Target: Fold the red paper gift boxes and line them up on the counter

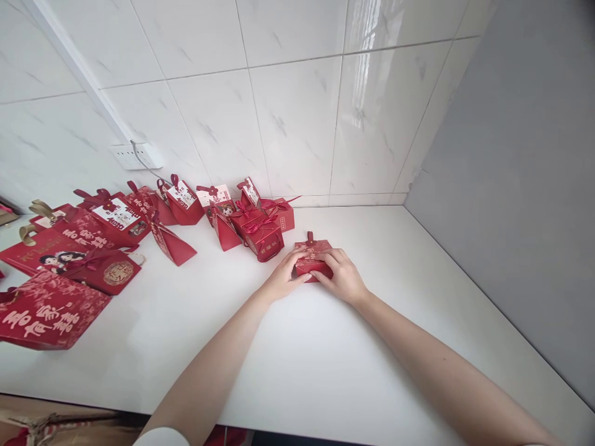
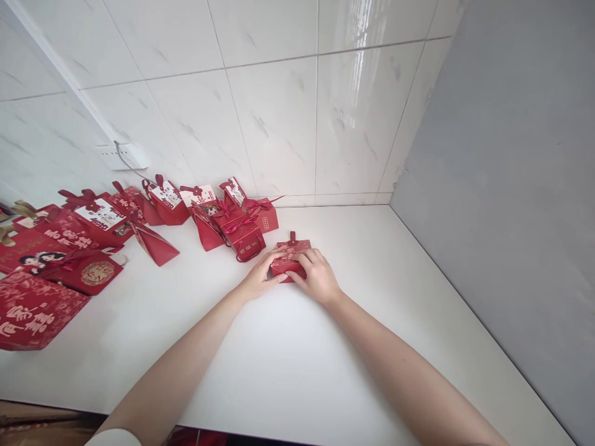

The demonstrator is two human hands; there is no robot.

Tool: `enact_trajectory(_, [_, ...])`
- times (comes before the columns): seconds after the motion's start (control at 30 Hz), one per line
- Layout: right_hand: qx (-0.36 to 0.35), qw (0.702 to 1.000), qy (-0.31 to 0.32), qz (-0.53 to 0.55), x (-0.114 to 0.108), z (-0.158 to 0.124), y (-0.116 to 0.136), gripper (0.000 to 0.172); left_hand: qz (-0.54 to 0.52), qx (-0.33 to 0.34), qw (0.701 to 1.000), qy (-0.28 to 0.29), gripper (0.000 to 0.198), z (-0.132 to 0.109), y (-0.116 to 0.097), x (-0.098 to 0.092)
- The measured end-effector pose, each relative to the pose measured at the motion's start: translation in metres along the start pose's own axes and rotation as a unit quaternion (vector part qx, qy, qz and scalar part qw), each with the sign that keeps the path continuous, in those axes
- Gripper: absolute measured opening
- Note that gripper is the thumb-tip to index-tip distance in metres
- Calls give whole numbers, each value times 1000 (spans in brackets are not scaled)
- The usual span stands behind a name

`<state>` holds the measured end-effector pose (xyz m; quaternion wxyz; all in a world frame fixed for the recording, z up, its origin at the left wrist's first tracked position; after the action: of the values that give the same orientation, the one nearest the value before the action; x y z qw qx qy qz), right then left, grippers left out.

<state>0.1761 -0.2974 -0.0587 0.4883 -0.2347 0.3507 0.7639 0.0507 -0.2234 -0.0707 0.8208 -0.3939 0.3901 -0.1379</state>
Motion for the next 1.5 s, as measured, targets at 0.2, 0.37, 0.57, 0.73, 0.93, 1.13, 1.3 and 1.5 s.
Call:
enact_trajectory(0.2, [2,1000,2,16,3,0,-4,25,6,-6,1000,-5,47,1,1,0])
enact_trajectory(0.37, [-27,997,15,69,4,1,-6,30,19,-26,999,-27,46,0,6,-2])
enact_trajectory(0.57, [-41,996,29,80,2,1,-7,34,27,-31,999,-24,54,-1,8,-4])
enact_trajectory(0.73, [-58,998,35,14,4,1,-4,34,12,-21,999,-27,57,-1,9,-4])
enact_trajectory(0.93, [-68,995,9,-71,3,2,1,27,-3,-9,1000,-27,61,0,8,-3])
enact_trajectory(1.13, [-68,993,-2,-92,2,2,4,23,-3,-10,999,-30,61,0,10,-2])
enact_trajectory(1.3, [-59,992,-14,-108,1,3,7,19,-12,-11,1000,-26,63,1,12,0])
enact_trajectory(1.5, [-89,985,-12,-150,-1,6,16,15,-17,-21,999,-26,65,1,16,1])
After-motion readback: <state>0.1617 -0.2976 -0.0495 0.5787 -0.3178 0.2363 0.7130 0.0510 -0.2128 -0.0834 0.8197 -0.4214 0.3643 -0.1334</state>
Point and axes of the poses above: each hand's wrist, its own z-axis towards the middle knuckle, its own x-axis out of the palm, y = z × x, the point moved 8 cm from there along z, towards the middle knuckle, and after that the axes turned 8 degrees about -z, right-handed, at the moved point
